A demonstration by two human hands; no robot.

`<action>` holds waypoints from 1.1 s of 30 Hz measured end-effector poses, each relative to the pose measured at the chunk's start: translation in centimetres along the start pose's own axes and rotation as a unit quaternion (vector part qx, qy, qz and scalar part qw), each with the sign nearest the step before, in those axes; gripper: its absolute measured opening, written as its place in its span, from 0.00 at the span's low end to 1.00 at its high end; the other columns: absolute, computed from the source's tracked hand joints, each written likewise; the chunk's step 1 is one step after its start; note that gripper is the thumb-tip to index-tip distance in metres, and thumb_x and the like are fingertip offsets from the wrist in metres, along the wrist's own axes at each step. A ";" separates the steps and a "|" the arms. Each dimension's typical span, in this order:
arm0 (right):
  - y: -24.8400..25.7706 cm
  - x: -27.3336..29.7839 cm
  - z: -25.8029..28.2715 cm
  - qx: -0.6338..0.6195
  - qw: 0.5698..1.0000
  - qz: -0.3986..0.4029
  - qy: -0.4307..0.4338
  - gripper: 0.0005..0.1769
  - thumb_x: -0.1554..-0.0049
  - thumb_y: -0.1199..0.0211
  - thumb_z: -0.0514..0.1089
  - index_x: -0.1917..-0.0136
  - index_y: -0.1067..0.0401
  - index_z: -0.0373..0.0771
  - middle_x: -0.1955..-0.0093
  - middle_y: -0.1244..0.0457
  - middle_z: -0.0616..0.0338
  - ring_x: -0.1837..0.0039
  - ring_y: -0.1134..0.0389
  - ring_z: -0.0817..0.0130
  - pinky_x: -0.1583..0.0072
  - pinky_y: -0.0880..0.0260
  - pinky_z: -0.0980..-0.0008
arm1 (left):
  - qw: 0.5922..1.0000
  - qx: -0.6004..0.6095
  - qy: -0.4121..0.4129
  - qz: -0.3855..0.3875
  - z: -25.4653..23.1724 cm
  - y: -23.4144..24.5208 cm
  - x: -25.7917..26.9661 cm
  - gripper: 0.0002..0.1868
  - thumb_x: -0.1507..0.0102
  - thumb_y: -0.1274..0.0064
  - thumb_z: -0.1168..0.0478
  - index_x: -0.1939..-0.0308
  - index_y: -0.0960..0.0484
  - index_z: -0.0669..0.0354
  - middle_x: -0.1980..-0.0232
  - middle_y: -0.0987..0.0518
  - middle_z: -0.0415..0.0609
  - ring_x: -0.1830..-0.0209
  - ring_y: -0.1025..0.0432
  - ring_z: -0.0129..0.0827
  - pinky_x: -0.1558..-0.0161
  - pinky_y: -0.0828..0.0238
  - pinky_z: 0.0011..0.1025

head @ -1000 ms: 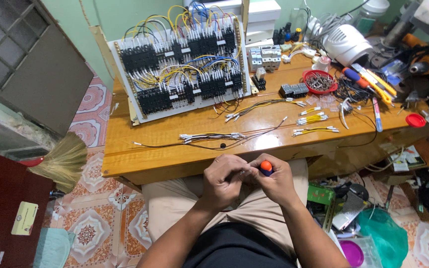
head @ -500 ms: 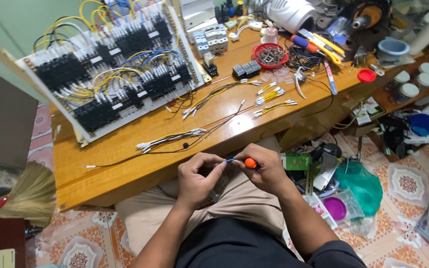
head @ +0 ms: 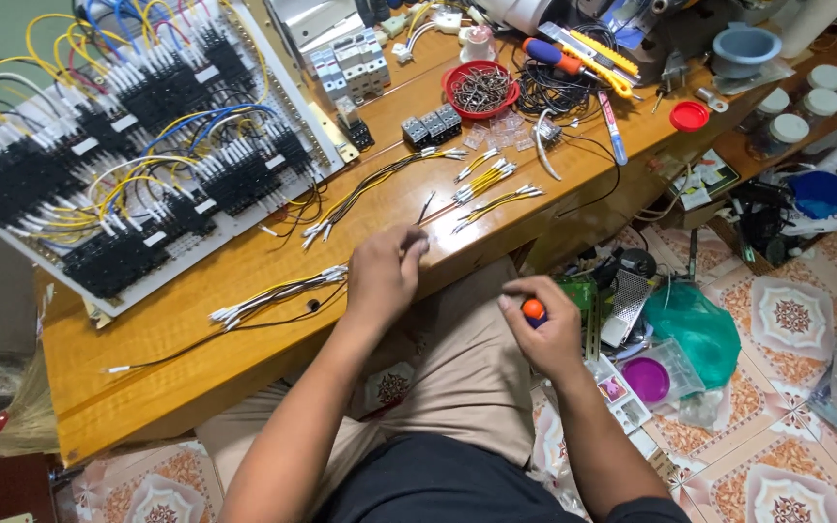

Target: The person sits on the floor and uses a screwdriver to connect wires to terminals on a white electrical panel. They repeatedly pick up wire bundles, insert them into the panel, and tighten the connections.

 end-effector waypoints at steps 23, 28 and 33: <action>-5.0 6.4 -9.8 -0.020 0.991 0.072 -0.115 0.03 0.47 0.30 0.43 0.58 0.20 0.44 0.64 0.29 0.54 0.57 0.25 0.52 0.53 0.27 0.61 | 0.992 -0.120 0.043 -0.022 0.9 -7.1 -9.3 0.06 0.36 0.43 0.51 0.62 0.13 0.40 0.66 0.22 0.42 0.52 0.27 0.45 0.48 0.34 0.42; -5.0 6.6 -10.2 -0.025 0.990 0.069 -0.122 0.03 0.47 0.29 0.43 0.58 0.19 0.44 0.63 0.29 0.54 0.57 0.25 0.53 0.53 0.27 0.62 | 0.991 -0.120 0.042 -0.027 0.9 -7.1 -9.2 0.05 0.37 0.42 0.51 0.62 0.13 0.40 0.66 0.21 0.42 0.53 0.27 0.45 0.49 0.34 0.43; -4.8 6.0 -9.3 -0.030 0.991 0.067 -0.114 0.03 0.46 0.31 0.43 0.59 0.20 0.42 0.64 0.30 0.51 0.57 0.26 0.49 0.54 0.28 0.59 | 0.993 -0.103 0.028 -0.048 0.4 -6.4 -8.8 0.05 0.40 0.38 0.51 0.63 0.13 0.41 0.67 0.22 0.40 0.54 0.28 0.44 0.50 0.34 0.41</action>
Point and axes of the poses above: each hand's wrist, its own x-axis away from the middle knuckle, its own y-axis out of the back of the hand, z = x × y, the point moved 9 cm from there along -x, towards the middle knuckle
